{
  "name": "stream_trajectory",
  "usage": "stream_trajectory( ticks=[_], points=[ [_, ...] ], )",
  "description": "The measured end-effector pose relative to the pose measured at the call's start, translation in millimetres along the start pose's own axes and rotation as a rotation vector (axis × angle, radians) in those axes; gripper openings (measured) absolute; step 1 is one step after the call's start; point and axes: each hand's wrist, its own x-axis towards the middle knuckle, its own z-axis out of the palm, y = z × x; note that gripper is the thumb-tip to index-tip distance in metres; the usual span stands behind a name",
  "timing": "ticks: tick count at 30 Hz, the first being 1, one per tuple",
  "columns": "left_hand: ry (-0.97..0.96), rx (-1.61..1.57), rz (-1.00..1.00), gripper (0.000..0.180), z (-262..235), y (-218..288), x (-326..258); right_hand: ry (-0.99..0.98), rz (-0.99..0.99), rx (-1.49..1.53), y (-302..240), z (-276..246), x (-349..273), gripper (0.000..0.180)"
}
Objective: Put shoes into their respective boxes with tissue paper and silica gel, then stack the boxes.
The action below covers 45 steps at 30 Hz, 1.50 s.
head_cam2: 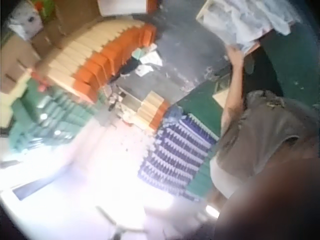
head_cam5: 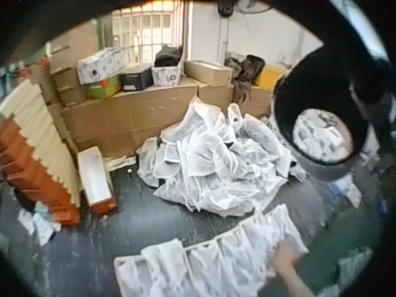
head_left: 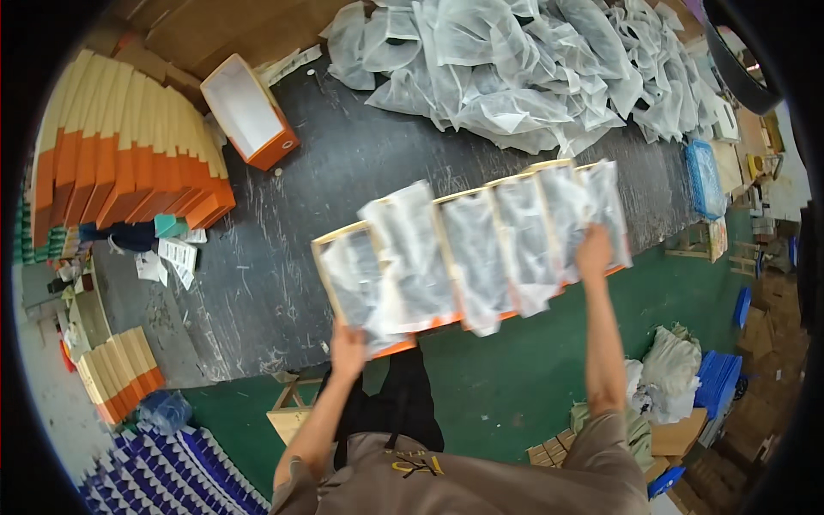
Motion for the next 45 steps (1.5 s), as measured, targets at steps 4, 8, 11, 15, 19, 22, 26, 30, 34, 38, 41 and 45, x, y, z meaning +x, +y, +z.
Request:
stream_trajectory(
  ticks=[4, 8, 11, 15, 19, 22, 26, 30, 34, 38, 41, 45],
  points=[
    [0.339, -0.010, -0.268, 0.042, -132.4, -54.7, 5.4, -0.092, -0.104, 0.137, -149.3, -22.5, -98.1, 0.023],
    [0.437, -0.023, -0.230, 0.046, -254.7, -129.2, 11.3, -0.170, -0.214, 0.264, -274.7, -37.2, -161.3, 0.027],
    [0.486, 0.102, -0.278, 0.043, -268.3, -160.8, 3.9, -0.375, -0.258, 0.136, -323.1, -51.3, -153.1, 0.042],
    [0.339, 0.052, -0.298, 0.029, -281.6, -153.6, -14.7, 0.104, -0.523, 0.630, -504.2, -210.4, -127.2, 0.064],
    [0.157, -0.033, -0.147, 0.024, -271.2, -144.4, -9.9, 0.455, -0.783, 0.787, -755.8, -369.7, -129.3, 0.071],
    [-0.045, -0.078, -0.065, 0.036, -271.2, -110.6, -4.6, 0.298, -0.527, 0.364, -890.3, -413.7, -117.9, 0.090],
    [-0.044, -0.132, -0.116, 0.039, -272.8, -109.6, -4.7, -0.105, -0.480, 0.406, -942.8, -480.3, -178.0, 0.114],
    [0.024, -0.163, -0.158, 0.040, -289.8, -140.7, -31.2, -0.012, -0.458, 0.375, -946.1, -482.1, -167.0, 0.115],
    [0.122, -0.145, 0.038, 0.084, -296.7, -177.3, -21.6, 0.447, -0.552, 0.343, -915.9, -495.9, -216.8, 0.104],
    [0.457, -0.114, 0.384, 0.085, -382.7, -130.6, 40.8, 0.637, -0.831, 0.460, -764.5, -404.4, -301.1, 0.106],
    [0.289, -0.029, 0.508, 0.058, -407.3, -108.4, 117.2, 0.084, -0.739, 0.483, -665.2, -279.5, -445.4, 0.114],
    [-0.175, 0.092, 0.460, 0.037, -405.5, -113.7, 179.2, -0.353, -0.418, 0.306, -531.7, -135.0, -597.3, 0.112]
  ],
)
